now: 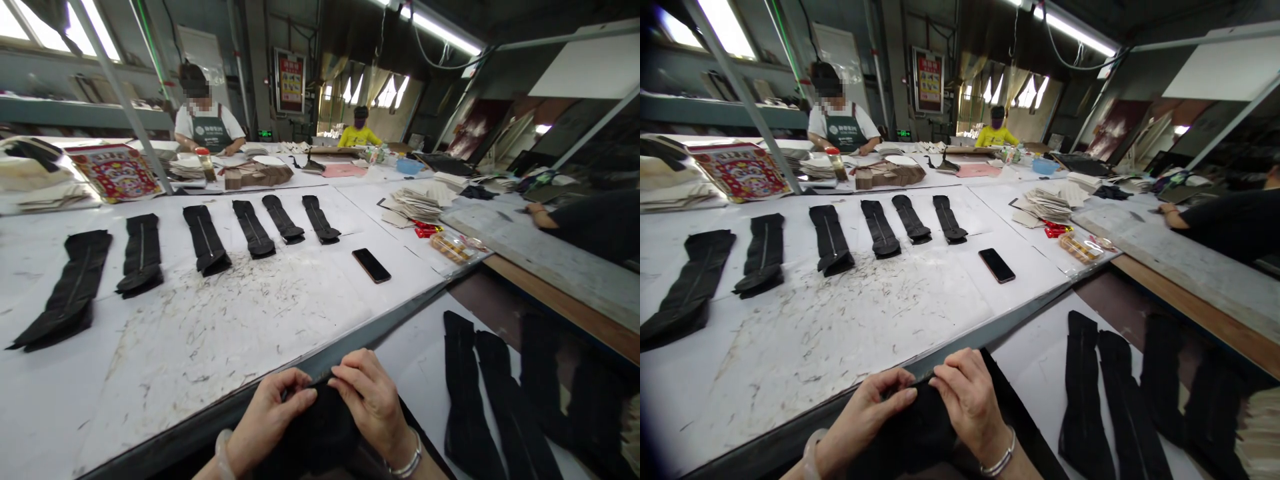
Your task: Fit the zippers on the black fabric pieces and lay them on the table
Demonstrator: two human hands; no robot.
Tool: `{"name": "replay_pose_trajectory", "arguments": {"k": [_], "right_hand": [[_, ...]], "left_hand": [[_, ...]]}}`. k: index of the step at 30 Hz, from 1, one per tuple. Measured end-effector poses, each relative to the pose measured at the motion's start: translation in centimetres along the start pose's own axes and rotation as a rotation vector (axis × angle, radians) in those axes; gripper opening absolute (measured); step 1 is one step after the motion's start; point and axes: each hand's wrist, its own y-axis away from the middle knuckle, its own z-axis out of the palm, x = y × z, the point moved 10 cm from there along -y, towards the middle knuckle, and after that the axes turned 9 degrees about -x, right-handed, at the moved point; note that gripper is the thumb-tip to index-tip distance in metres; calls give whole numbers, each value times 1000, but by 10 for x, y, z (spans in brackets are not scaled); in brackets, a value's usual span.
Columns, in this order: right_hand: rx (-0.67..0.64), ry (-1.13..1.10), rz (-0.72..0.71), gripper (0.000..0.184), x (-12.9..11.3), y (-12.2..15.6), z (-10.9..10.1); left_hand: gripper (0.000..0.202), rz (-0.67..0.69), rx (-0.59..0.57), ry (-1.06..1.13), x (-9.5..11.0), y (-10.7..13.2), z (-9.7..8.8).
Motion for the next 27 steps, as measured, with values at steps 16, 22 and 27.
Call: {"name": "replay_pose_trajectory", "arguments": {"k": [16,22,27], "right_hand": [[-298,-329,424,13,30,-15,20],[-348,-479,601,9,45,-17,23],[-302,-566,756,7,51,-10,24]], "left_hand": [[30,49,102,-66,12,-6,-4],[29,25,14,-5,16,-14,1],[40,-86,-188,116,-2,-22,18]]}}
